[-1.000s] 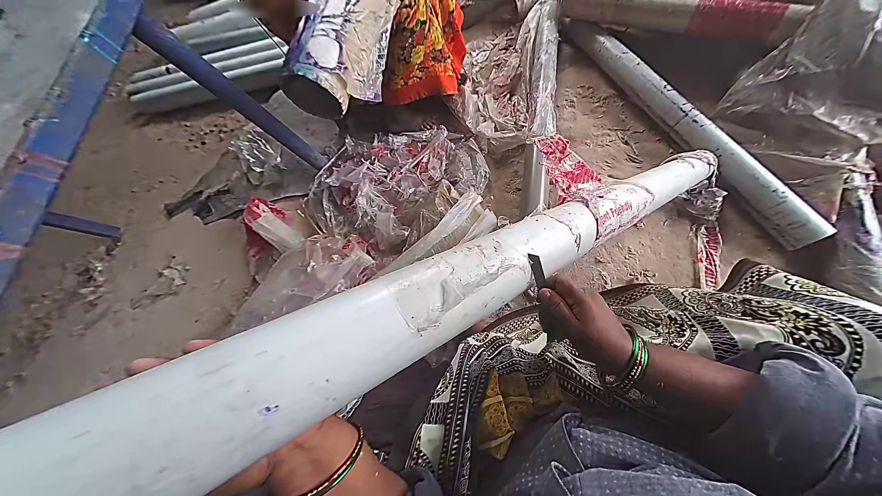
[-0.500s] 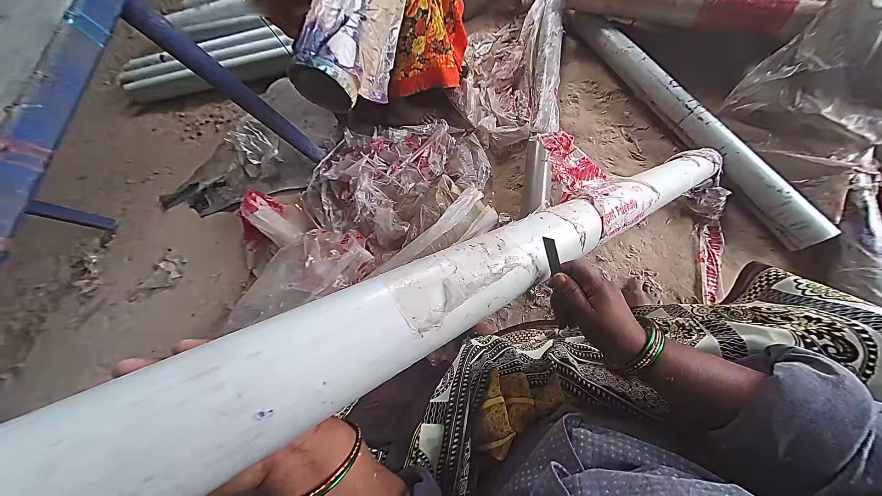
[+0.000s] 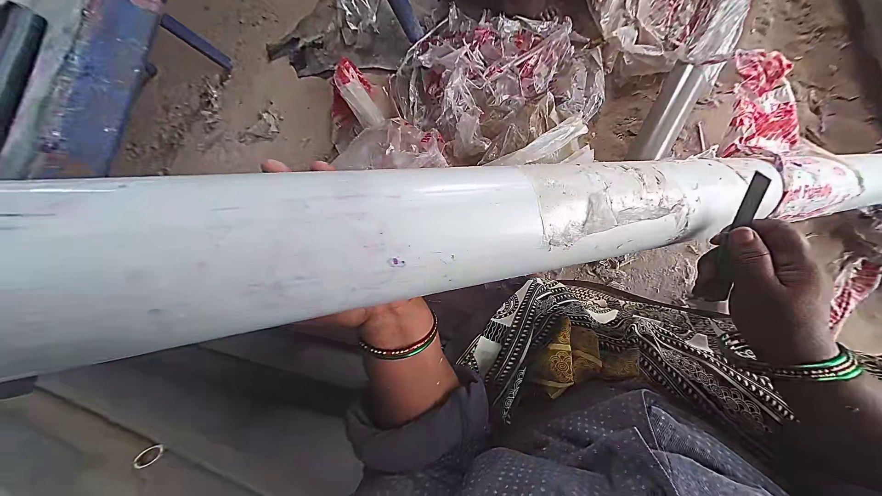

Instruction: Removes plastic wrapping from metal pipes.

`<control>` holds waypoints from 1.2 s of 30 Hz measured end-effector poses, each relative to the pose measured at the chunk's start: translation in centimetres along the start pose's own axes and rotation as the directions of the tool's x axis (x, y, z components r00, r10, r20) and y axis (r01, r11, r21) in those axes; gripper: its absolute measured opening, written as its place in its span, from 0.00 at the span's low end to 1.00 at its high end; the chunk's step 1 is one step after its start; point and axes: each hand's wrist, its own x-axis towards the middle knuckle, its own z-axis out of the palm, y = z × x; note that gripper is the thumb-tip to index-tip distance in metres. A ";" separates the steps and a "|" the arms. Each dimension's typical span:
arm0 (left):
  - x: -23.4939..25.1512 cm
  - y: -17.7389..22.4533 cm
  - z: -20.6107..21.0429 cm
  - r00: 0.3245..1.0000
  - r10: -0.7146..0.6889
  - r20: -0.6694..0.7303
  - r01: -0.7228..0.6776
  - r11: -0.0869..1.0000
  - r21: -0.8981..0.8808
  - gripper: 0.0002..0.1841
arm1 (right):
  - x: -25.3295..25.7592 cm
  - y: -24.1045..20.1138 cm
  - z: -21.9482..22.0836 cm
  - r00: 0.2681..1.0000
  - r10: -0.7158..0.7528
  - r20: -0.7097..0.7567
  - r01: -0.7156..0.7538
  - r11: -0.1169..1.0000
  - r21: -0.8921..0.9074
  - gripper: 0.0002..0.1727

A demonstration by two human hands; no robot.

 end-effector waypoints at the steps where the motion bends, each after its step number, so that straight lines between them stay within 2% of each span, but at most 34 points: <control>1: 0.0 0.0 0.4 0.995 0.034 -0.092 -0.028 0.998 0.062 0.31 | 0.1 0.1 -0.1 1.000 0.022 0.000 -0.022 1.000 -0.002 0.16; 2: 0.1 -0.1 0.7 0.976 0.078 -0.205 -0.044 0.985 0.167 0.26 | 0.1 0.2 0.1 1.000 0.023 0.007 -0.023 1.000 -0.021 0.17; 3: 0.3 -0.6 0.5 0.924 0.169 -0.343 -0.074 0.959 0.274 0.23 | -0.2 0.3 0.5 1.000 0.008 0.021 -0.007 0.999 -0.044 0.18; 4: 0.3 -0.8 -0.2 0.906 0.193 -0.376 -0.080 0.952 0.297 0.21 | -0.7 0.2 1.2 0.999 -0.014 0.047 0.017 0.998 -0.061 0.18; 5: -0.1 -0.6 -0.7 0.923 0.133 -0.360 -0.054 0.974 0.221 0.19 | -1.1 0.0 1.8 0.997 -0.030 0.070 0.034 0.998 -0.052 0.18; 7: -1.2 0.2 -1.2 0.976 -0.096 -0.197 0.073 0.990 -0.119 0.21 | -1.5 -0.4 2.3 0.995 -0.032 0.099 0.034 0.999 -0.014 0.16; 8: -1.3 0.3 -1.6 0.984 -0.148 -0.095 0.126 0.969 -0.212 0.22 | -1.4 -0.5 2.1 0.994 -0.030 0.102 0.031 0.999 -0.009 0.16; 9: -1.2 0.3 -1.6 0.987 -0.157 -0.043 0.143 0.963 -0.228 0.23 | -1.0 -0.6 1.8 0.995 -0.038 0.094 0.039 0.999 -0.007 0.16; 12: -1.5 0.5 -1.5 0.992 -0.118 -0.042 0.113 0.988 -0.101 0.28 | -0.1 -0.5 0.5 1.000 -0.008 0.017 0.007 0.999 0.052 0.15; 14: -1.6 0.5 -1.5 0.993 -0.109 -0.036 0.106 0.991 -0.082 0.30 | 0.1 -0.3 0.2 0.999 0.032 -0.001 -0.032 0.998 0.063 0.15; 16: -1.4 0.7 -1.1 0.983 -0.156 0.093 0.169 0.974 -0.153 0.33 | -0.4 0.1 0.9 0.998 0.042 0.045 -0.043 0.999 0.022 0.16; 18: -1.2 0.8 -0.6 0.970 -0.191 0.151 0.220 0.954 -0.202 0.33 | -1.3 -0.1 2.3 0.994 0.021 0.110 -0.021 1.000 0.004 0.17; 19: -1.1 0.8 -0.7 0.969 -0.194 0.153 0.224 0.950 -0.218 0.33 | -1.6 -0.3 2.7 0.990 0.023 0.136 -0.026 0.999 0.021 0.16; 21: -0.4 0.2 -0.6 0.983 -0.175 0.060 0.184 0.959 -0.217 0.33 | -1.4 -0.6 2.4 0.988 0.018 0.156 -0.024 0.999 0.034 0.15; 24: 0.3 -0.6 -1.2 0.987 -0.153 -0.040 0.146 0.979 -0.140 0.34 | -0.2 -0.5 0.6 0.995 -0.041 0.089 0.037 0.998 0.045 0.16; 27: 0.0 -0.3 -1.2 0.985 -0.168 -0.049 0.157 0.971 -0.181 0.29 | 0.4 0.1 0.1 1.000 -0.001 0.029 -0.002 0.997 0.079 0.16; 32: -0.6 0.2 -1.4 0.962 -0.256 -0.094 0.222 0.936 -0.272 0.28 | -1.2 -0.8 2.7 0.987 0.043 0.153 -0.047 0.999 0.023 0.17; 34: -0.4 0.0 -2.1 0.961 -0.271 -0.046 0.250 0.932 -0.263 0.30 | -1.0 -1.4 2.5 0.980 0.048 0.191 -0.055 0.998 0.031 0.16; 36: -0.3 -0.1 -1.9 0.963 -0.268 -0.035 0.253 0.941 -0.225 0.30 | -0.4 -1.4 1.4 0.987 -0.003 0.161 -0.002 1.000 0.031 0.16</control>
